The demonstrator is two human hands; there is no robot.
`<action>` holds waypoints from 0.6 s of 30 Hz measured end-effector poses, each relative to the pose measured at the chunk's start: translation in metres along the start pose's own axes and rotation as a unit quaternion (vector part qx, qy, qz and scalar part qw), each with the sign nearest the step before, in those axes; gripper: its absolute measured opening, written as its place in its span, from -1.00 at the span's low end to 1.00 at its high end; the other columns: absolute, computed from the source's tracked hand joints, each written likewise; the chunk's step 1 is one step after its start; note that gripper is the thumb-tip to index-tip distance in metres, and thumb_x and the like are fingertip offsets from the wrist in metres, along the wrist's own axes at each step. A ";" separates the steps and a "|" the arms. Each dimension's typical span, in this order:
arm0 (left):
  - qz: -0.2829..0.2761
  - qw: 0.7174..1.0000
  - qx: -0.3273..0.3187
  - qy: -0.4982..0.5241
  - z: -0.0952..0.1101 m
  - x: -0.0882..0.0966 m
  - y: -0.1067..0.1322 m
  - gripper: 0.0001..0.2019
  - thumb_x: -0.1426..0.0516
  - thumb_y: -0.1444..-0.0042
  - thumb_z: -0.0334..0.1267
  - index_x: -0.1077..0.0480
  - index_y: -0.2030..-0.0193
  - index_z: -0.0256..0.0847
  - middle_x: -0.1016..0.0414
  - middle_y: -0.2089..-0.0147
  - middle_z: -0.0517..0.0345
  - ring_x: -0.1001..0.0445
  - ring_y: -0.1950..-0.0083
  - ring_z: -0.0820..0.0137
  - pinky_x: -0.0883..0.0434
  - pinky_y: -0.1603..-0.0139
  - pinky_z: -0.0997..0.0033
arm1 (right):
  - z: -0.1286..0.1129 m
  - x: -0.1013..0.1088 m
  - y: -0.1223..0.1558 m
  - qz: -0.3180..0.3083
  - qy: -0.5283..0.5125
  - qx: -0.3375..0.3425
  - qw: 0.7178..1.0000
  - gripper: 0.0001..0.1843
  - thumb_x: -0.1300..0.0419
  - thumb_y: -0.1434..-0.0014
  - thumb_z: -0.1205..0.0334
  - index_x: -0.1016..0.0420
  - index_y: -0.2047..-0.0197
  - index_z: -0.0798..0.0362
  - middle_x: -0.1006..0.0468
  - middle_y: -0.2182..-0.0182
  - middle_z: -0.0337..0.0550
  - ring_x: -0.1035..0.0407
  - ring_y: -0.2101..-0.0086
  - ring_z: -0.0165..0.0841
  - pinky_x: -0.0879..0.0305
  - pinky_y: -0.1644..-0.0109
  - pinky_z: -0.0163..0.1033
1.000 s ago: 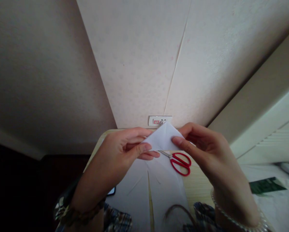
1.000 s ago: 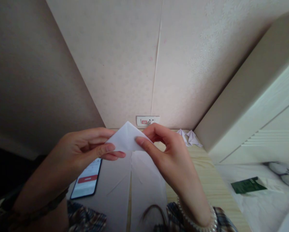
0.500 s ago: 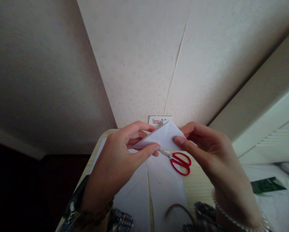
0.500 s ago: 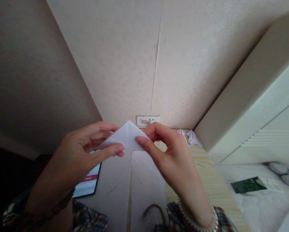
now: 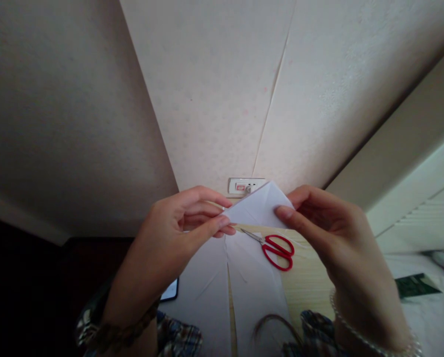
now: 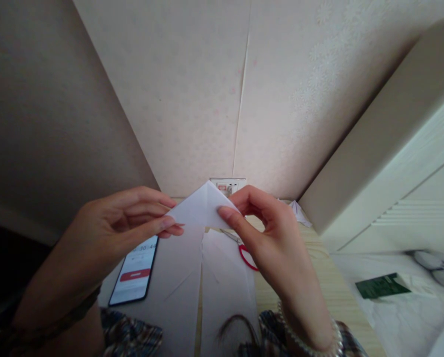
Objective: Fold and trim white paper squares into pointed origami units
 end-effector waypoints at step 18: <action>0.007 1.000 0.020 -0.016 0.002 0.003 0.004 -0.88 -0.33 -0.03 -0.43 -0.63 0.39 -0.10 -0.72 0.44 0.36 -0.67 0.42 0.56 -0.45 0.49 0.86 | -0.002 0.001 0.003 0.045 0.004 -0.016 0.999 -0.79 -0.33 -0.17 0.24 -0.47 0.48 -0.02 -0.44 0.54 -0.29 -0.30 0.49 -0.42 -0.10 0.50 -0.31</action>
Point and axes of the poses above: each hand's wrist, its own y-axis away from the middle knuckle, its own x-axis out of the back of the hand, z = x × y, the point moved 2 cm from there along -y, towards the middle knuckle
